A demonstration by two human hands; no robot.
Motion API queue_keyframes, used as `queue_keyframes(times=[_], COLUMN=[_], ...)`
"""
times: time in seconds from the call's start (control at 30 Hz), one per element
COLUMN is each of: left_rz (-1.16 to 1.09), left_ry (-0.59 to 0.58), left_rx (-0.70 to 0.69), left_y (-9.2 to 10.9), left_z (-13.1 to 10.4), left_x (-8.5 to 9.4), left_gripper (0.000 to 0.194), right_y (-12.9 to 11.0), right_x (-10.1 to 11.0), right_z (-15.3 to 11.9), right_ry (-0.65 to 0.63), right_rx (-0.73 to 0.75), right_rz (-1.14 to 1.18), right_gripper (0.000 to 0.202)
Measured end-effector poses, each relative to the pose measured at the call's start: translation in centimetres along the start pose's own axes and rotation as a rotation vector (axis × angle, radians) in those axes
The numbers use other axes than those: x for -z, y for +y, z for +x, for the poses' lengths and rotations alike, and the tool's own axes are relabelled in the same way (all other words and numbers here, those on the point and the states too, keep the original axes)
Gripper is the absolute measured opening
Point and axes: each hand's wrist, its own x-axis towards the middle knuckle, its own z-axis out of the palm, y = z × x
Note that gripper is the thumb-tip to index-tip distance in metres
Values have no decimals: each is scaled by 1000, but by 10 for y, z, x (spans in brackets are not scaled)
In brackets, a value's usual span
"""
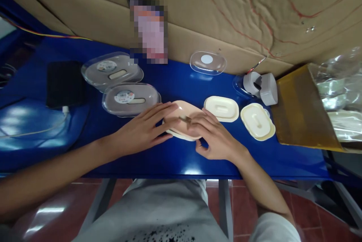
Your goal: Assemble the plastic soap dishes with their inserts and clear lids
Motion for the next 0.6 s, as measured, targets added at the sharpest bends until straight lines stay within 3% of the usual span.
queue_keyframes(times=[0.13, 0.3, 0.47, 0.6], left_rz=[10, 94, 226, 255], left_ry=[-9, -30, -60, -92], left_rx=[-20, -92, -149, -136], left_y=[3, 6, 9, 12], left_z=[-1, 2, 3, 3], left_x=[-1, 5, 5, 5], left_gripper=[31, 20, 21, 19], right_y=[-3, -7, -8, -1], right_x=[-4, -11, -19, -16], right_z=[2, 3, 4, 8], right_ry=[-55, -17, -26, -8], right_rx=[-6, 13, 26, 34], right_rz=[21, -96, -199, -144], right_gripper=[43, 30, 25, 24])
